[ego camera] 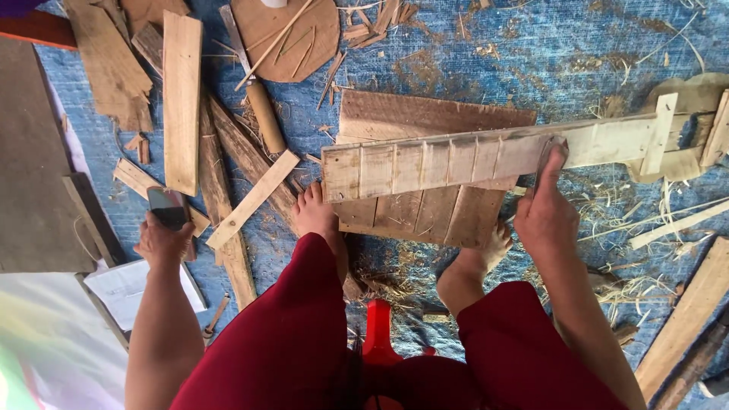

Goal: Sanding the wooden neck of a string instrument to smooth the surface

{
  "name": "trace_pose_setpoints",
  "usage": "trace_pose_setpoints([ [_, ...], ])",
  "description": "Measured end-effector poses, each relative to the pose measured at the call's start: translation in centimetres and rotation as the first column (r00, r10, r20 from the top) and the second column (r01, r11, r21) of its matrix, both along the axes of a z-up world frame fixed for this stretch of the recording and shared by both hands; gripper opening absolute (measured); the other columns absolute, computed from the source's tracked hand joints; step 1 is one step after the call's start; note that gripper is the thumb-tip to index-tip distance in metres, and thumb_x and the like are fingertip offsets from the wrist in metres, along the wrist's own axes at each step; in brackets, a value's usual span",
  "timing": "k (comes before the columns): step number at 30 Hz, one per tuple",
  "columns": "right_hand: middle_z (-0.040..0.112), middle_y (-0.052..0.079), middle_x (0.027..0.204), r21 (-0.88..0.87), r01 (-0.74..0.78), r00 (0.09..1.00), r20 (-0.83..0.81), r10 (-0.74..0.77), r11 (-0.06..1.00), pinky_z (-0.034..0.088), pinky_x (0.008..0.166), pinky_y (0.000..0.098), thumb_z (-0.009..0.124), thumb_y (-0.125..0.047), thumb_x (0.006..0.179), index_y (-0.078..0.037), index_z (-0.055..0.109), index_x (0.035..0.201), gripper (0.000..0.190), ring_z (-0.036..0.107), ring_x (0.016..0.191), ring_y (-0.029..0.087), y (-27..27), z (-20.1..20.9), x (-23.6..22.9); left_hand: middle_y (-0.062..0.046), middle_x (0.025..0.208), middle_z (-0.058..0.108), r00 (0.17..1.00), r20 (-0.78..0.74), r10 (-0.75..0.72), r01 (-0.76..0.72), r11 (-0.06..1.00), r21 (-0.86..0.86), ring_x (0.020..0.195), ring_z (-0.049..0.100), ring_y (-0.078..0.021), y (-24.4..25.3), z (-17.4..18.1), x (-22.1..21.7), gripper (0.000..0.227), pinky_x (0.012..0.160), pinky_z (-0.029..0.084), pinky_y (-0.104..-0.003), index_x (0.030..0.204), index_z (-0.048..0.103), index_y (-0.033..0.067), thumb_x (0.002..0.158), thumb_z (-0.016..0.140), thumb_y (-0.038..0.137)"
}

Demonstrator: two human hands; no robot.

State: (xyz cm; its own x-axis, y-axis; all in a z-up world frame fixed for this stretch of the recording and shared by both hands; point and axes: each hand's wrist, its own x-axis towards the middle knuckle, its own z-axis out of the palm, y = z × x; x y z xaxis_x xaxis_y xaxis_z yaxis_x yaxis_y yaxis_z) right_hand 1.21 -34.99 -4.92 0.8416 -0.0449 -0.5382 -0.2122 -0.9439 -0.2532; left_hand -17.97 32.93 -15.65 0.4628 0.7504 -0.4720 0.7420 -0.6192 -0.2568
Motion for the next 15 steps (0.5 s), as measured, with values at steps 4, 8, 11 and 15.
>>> trace_pose_setpoints([
  [4, 0.071, 0.033, 0.097, 0.004, -0.017, 1.0, 0.006, 0.017, 1.0, 0.052, 0.086, 0.0631, 0.041, -0.012, 0.105, -0.014, -0.003, 0.165, 0.074, 0.07, 0.089, 0.054, -0.2, -0.3, -0.2, -0.024, 0.147, 0.053, 1.0, -0.015, 0.006, -0.006, 1.0, -0.002, 0.131, 0.056, -0.0472, 0.2, 0.4, -0.1, 0.109, 0.108, 0.038, -0.057, 0.161, 0.037, 0.0032, 0.072, 0.07, 0.057],
  [8, 0.07, 0.034, 0.096, 0.012, 0.012, 1.0, -0.012, -0.012, 1.0, 0.05, 0.089, 0.0629, 0.038, -0.013, 0.105, -0.013, -0.003, 0.165, 0.073, 0.069, 0.09, 0.055, 0.0, 0.0, -0.1, -0.02, 0.163, 0.035, 0.997, 0.023, 0.079, -0.077, 0.993, -0.088, 0.149, 0.038, -0.0395, -1.4, 3.1, 0.5, 0.123, 0.112, 0.034, -0.063, 0.165, 0.028, 0.0089, 0.068, 0.072, 0.07],
  [11, 0.07, 0.034, 0.097, 0.015, 0.021, 1.0, -0.019, -0.02, 1.0, 0.05, 0.089, 0.0626, 0.038, -0.013, 0.105, -0.014, -0.004, 0.165, 0.073, 0.069, 0.09, 0.055, 0.2, 0.5, 0.0, -0.022, 0.164, 0.033, 0.988, 0.118, 0.103, -0.098, 0.994, -0.042, 0.149, 0.037, -0.0401, -1.7, 2.2, -0.6, 0.113, 0.113, 0.033, -0.061, 0.165, 0.03, 0.0052, 0.079, 0.069, 0.069],
  [15, 0.07, 0.035, 0.099, 0.012, 0.025, 0.999, -0.031, -0.024, 1.0, 0.05, 0.089, 0.0625, 0.037, -0.013, 0.105, -0.016, -0.007, 0.164, 0.074, 0.069, 0.09, 0.056, 0.3, 0.5, 0.1, -0.024, 0.158, 0.036, 0.975, 0.203, 0.086, -0.106, 0.99, 0.091, 0.147, 0.039, -0.039, -2.4, 1.8, -2.2, 0.084, 0.11, 0.031, -0.051, 0.164, 0.032, 0.0029, 0.101, 0.064, 0.047],
])
